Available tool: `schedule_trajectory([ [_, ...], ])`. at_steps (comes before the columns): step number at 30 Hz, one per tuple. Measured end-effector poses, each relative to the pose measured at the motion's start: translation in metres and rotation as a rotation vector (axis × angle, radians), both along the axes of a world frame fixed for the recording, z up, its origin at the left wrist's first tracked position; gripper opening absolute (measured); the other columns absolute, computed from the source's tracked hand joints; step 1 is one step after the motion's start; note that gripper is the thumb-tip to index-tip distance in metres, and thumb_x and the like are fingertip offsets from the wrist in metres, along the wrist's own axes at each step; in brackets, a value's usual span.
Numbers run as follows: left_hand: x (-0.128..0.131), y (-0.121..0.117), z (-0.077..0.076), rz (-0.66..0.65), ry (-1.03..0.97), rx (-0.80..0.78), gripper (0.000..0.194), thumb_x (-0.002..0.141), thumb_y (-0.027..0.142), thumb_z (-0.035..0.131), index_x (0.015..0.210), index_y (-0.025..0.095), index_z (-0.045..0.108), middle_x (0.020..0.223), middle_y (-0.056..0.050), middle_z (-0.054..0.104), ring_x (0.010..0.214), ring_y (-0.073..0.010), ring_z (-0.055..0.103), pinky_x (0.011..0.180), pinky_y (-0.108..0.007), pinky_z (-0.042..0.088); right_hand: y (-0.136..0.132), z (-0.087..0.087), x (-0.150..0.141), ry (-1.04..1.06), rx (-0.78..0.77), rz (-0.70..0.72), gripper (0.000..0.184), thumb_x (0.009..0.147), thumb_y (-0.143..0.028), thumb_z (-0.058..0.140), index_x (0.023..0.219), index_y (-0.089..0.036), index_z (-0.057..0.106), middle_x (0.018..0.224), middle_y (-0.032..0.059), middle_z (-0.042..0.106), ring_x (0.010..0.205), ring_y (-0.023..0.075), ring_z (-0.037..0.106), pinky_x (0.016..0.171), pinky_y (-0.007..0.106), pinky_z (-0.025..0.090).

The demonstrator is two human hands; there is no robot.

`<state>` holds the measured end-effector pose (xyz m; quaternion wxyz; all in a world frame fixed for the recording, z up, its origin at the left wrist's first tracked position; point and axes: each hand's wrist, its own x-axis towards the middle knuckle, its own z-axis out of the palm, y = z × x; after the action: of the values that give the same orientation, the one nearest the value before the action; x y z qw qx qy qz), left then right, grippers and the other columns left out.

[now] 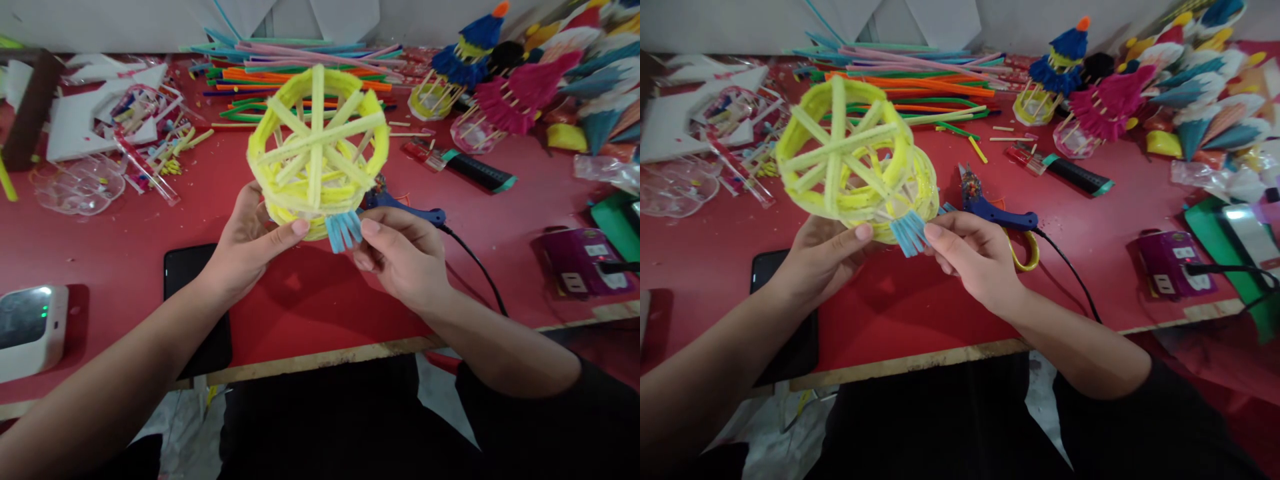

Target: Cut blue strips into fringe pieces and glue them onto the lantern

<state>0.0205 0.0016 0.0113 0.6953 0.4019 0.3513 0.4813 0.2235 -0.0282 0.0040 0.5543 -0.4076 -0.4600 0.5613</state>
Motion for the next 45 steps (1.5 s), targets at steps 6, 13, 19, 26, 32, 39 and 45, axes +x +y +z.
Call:
schedule_trajectory([
  [6, -0.001, 0.002, -0.003, -0.004, 0.012, 0.014, 0.058, 0.076, 0.026, 0.092, 0.121, 0.028, 0.055, 0.132, -0.006, 0.072, 0.139, -0.0350, 0.062, 0.120, -0.058, 0.050, -0.001, 0.002, -0.001, -0.087, 0.012, -0.040, 0.017, 0.089, -0.038, 0.084, 0.083, -0.023, 0.077, 0.060, -0.0055, 0.062, 0.046, 0.0055, 0.049, 0.041, 0.019, 0.037],
  [13, 0.000, 0.001, -0.001, 0.004, 0.015, 0.006, 0.057, 0.076, 0.026, 0.092, 0.120, 0.029, 0.056, 0.130, -0.005, 0.072, 0.138, -0.0345, 0.062, 0.119, -0.059, 0.050, -0.003, 0.004, -0.001, -0.089, 0.041, -0.017, 0.013, 0.090, -0.033, 0.082, 0.083, -0.023, 0.077, 0.063, -0.0050, 0.062, 0.048, 0.0056, 0.046, 0.042, 0.021, 0.034],
  [19, 0.000, 0.000, 0.000, 0.008, 0.051, 0.006, 0.058, 0.076, 0.030, 0.093, 0.123, 0.030, 0.058, 0.130, -0.005, 0.072, 0.137, -0.0350, 0.063, 0.118, -0.059, 0.050, -0.002, 0.004, -0.002, -0.102, 0.008, -0.047, 0.017, 0.086, -0.041, 0.085, 0.087, -0.025, 0.080, 0.066, -0.0042, 0.066, 0.050, 0.0071, 0.050, 0.044, 0.023, 0.039],
  [26, -0.004, 0.000, -0.002, -0.011, 0.078, 0.015, 0.061, 0.072, 0.030, 0.096, 0.120, 0.031, 0.059, 0.130, -0.003, 0.073, 0.137, -0.0357, 0.062, 0.118, -0.059, 0.049, -0.002, 0.011, -0.009, -0.106, 0.032, -0.052, 0.011, 0.080, -0.030, 0.088, 0.078, -0.023, 0.080, 0.054, -0.0054, 0.061, 0.047, 0.0074, 0.047, 0.045, 0.024, 0.038],
  [32, -0.004, 0.001, -0.003, -0.019, 0.085, 0.034, 0.063, 0.073, 0.033, 0.096, 0.122, 0.030, 0.057, 0.132, -0.004, 0.071, 0.137, -0.0350, 0.061, 0.115, -0.055, 0.051, -0.002, 0.006, -0.005, -0.122, 0.031, -0.053, 0.019, 0.084, -0.041, 0.087, 0.081, -0.024, 0.081, 0.056, -0.0045, 0.060, 0.047, 0.0078, 0.047, 0.043, 0.024, 0.036],
  [39, -0.006, 0.002, -0.005, -0.033, 0.102, 0.059, 0.061, 0.072, 0.035, 0.096, 0.120, 0.033, 0.059, 0.129, -0.003, 0.072, 0.135, -0.0358, 0.062, 0.111, -0.055, 0.053, -0.002, 0.003, -0.001, -0.163, 0.003, -0.047, 0.026, 0.090, -0.048, 0.082, 0.080, -0.024, 0.079, 0.055, -0.0047, 0.055, 0.048, 0.0081, 0.045, 0.043, 0.025, 0.030],
  [45, -0.005, 0.000, -0.004, -0.017, 0.116, 0.057, 0.060, 0.074, 0.038, 0.095, 0.121, 0.032, 0.059, 0.129, -0.004, 0.072, 0.133, -0.0366, 0.063, 0.108, -0.054, 0.054, -0.003, 0.002, -0.001, -0.187, -0.019, -0.062, 0.030, 0.087, -0.052, 0.083, 0.080, -0.023, 0.079, 0.053, -0.0054, 0.052, 0.048, 0.0084, 0.041, 0.044, 0.027, 0.028],
])
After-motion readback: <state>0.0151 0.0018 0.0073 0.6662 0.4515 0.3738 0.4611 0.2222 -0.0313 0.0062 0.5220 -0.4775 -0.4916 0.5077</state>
